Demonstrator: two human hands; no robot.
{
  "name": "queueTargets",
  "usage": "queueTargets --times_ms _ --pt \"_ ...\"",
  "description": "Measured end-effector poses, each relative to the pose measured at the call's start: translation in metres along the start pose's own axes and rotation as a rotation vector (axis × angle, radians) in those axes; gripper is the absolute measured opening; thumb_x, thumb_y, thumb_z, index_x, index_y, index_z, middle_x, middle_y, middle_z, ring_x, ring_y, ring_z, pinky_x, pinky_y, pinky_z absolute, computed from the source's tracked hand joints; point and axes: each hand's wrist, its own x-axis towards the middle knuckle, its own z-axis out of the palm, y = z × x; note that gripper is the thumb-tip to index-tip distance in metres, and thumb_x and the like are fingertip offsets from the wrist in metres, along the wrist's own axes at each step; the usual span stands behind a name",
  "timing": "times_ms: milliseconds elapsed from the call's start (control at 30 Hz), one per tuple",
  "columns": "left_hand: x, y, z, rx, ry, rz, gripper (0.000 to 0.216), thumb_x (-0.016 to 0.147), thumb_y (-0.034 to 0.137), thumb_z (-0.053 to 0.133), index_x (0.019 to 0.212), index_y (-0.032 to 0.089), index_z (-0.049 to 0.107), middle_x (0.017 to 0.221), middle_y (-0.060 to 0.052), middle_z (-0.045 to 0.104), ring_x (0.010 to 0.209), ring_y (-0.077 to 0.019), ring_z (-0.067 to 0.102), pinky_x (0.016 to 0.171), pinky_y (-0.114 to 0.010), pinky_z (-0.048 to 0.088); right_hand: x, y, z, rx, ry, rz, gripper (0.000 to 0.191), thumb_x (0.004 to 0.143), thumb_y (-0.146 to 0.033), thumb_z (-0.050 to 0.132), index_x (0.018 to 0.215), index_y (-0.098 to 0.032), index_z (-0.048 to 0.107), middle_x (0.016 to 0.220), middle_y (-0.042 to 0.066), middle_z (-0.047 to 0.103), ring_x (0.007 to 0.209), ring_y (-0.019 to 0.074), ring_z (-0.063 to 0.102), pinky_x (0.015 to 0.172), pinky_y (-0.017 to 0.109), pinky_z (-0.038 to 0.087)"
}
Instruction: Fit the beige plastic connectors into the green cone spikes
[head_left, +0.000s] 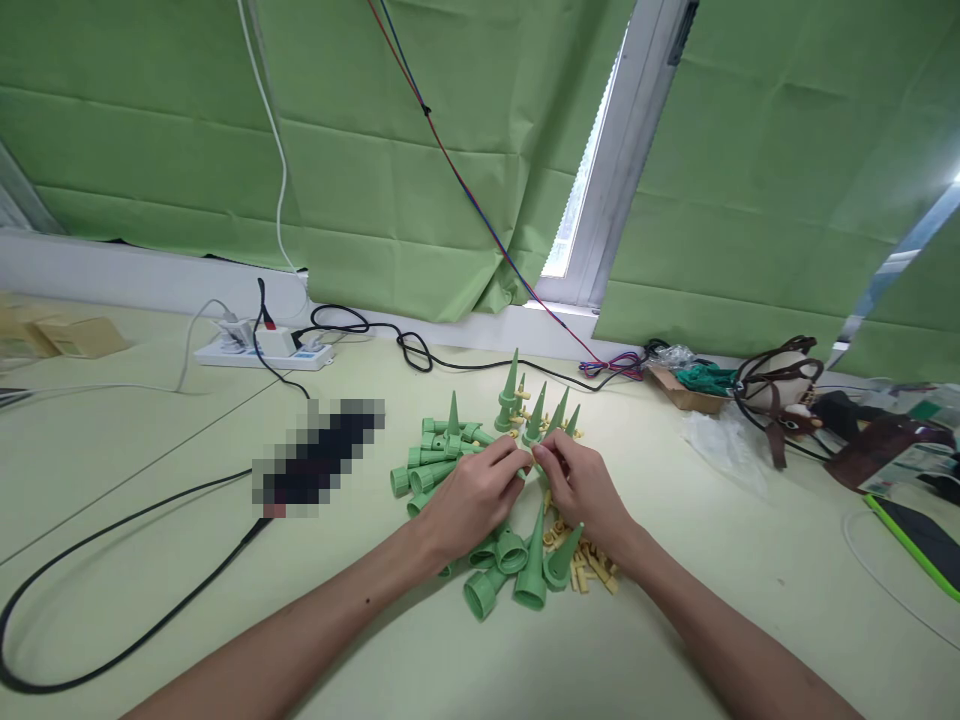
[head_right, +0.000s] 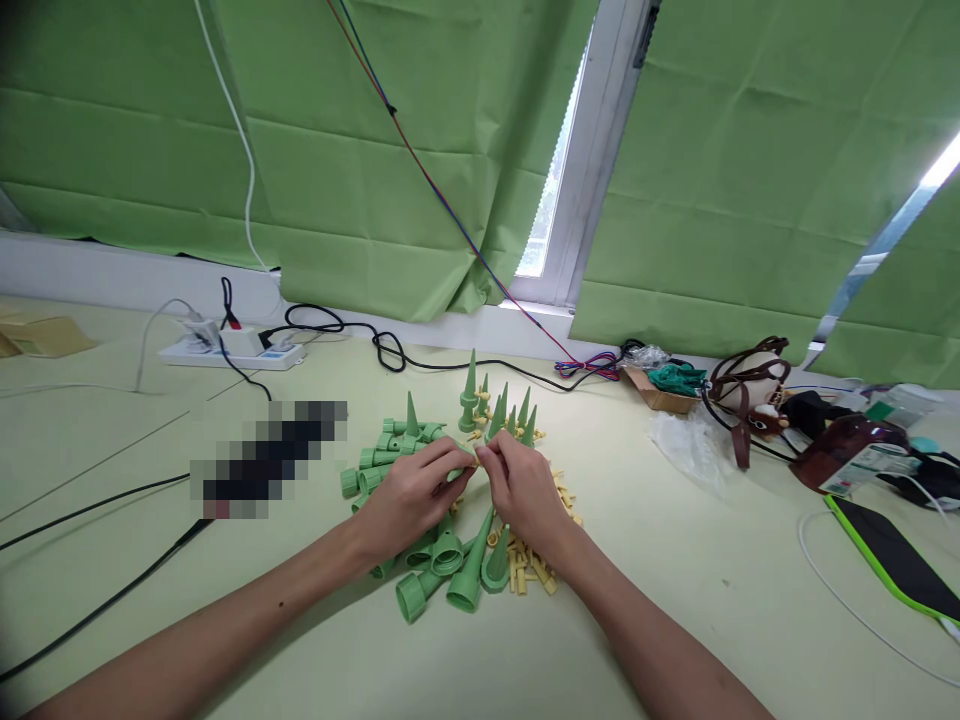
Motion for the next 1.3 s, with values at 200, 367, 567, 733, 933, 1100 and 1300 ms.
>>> queueTargets --times_ms 200,367,567,733,933,1100,1300 --pt "0.002 0.0016 -0.0013 0.009 0.001 -0.003 0.013 0.094 0.011 0.043 0.091 0.018 0.054 0.079 0.001 0.049 0.054 -0.0086 0.04 0.048 -0.022 0.033 -0.0014 0.0005 0.0005 0.027 -0.002 -0.019 0.023 0.099 -0.029 0.041 0.079 -0.02 0.049 0.068 -0.001 0.056 0.057 0.0132 0.048 0.057 0.025 0.036" --pt "0.0029 0.0034 -0.0024 0.011 -0.007 -0.012 0.011 0.092 0.01 0.045 0.09 0.017 0.054 0.079 0.001 0.05 0.055 -0.0086 0.04 0.048 -0.022 0.033 -0.0016 0.0002 0.0006 0.044 0.0 -0.027 0.024 0.099 -0.029 0.041 0.079 -0.02 0.05 0.068 -0.001 0.055 0.057 0.0131 0.047 0.057 0.025 0.037" --pt "0.0021 0.0024 -0.0022 -0.001 -0.006 -0.024 0.011 0.092 0.009 0.046 0.089 0.017 0.053 0.079 0.001 0.051 0.059 -0.0097 0.044 0.052 -0.022 0.036 -0.0011 0.0004 0.0013 0.049 0.002 -0.032 0.023 0.099 -0.029 0.042 0.079 -0.02 0.049 0.068 -0.001 0.054 0.057 0.0128 0.047 0.057 0.025 0.037" --pt "0.0018 0.0018 -0.0022 0.002 -0.022 -0.029 0.011 0.091 0.009 0.046 0.089 0.017 0.054 0.079 0.0 0.051 0.061 -0.0108 0.046 0.052 -0.022 0.037 -0.0015 0.0014 0.0022 0.047 0.004 -0.035 0.024 0.099 -0.029 0.042 0.078 -0.02 0.049 0.068 -0.002 0.054 0.057 0.0125 0.047 0.057 0.025 0.037" --pt "0.0022 0.0023 -0.0023 0.007 -0.033 -0.036 0.012 0.09 0.008 0.047 0.088 0.017 0.054 0.079 0.001 0.051 0.061 -0.0109 0.047 0.053 -0.022 0.039 -0.0014 0.0023 0.0017 0.025 -0.001 -0.033 0.024 0.099 -0.029 0.042 0.078 -0.02 0.049 0.066 -0.002 0.055 0.056 0.013 0.047 0.056 0.025 0.037" --pt "0.0023 0.0025 -0.0023 -0.001 -0.039 -0.047 0.011 0.091 0.009 0.047 0.087 0.017 0.054 0.079 0.0 0.052 0.062 -0.0112 0.049 0.053 -0.022 0.04 -0.0009 0.0025 0.0019 -0.001 -0.011 -0.026 0.024 0.099 -0.03 0.042 0.077 -0.021 0.049 0.065 -0.002 0.054 0.055 0.0133 0.047 0.055 0.025 0.036" --pt "0.0018 0.0029 -0.0021 0.018 -0.047 -0.039 0.012 0.092 0.01 0.045 0.088 0.017 0.054 0.081 0.0 0.054 0.062 -0.0113 0.05 0.053 -0.022 0.042 -0.0007 0.0041 0.003 -0.042 -0.028 -0.022 0.026 0.099 -0.031 0.04 0.076 -0.021 0.047 0.065 -0.001 0.055 0.055 0.0142 0.046 0.055 0.026 0.035"
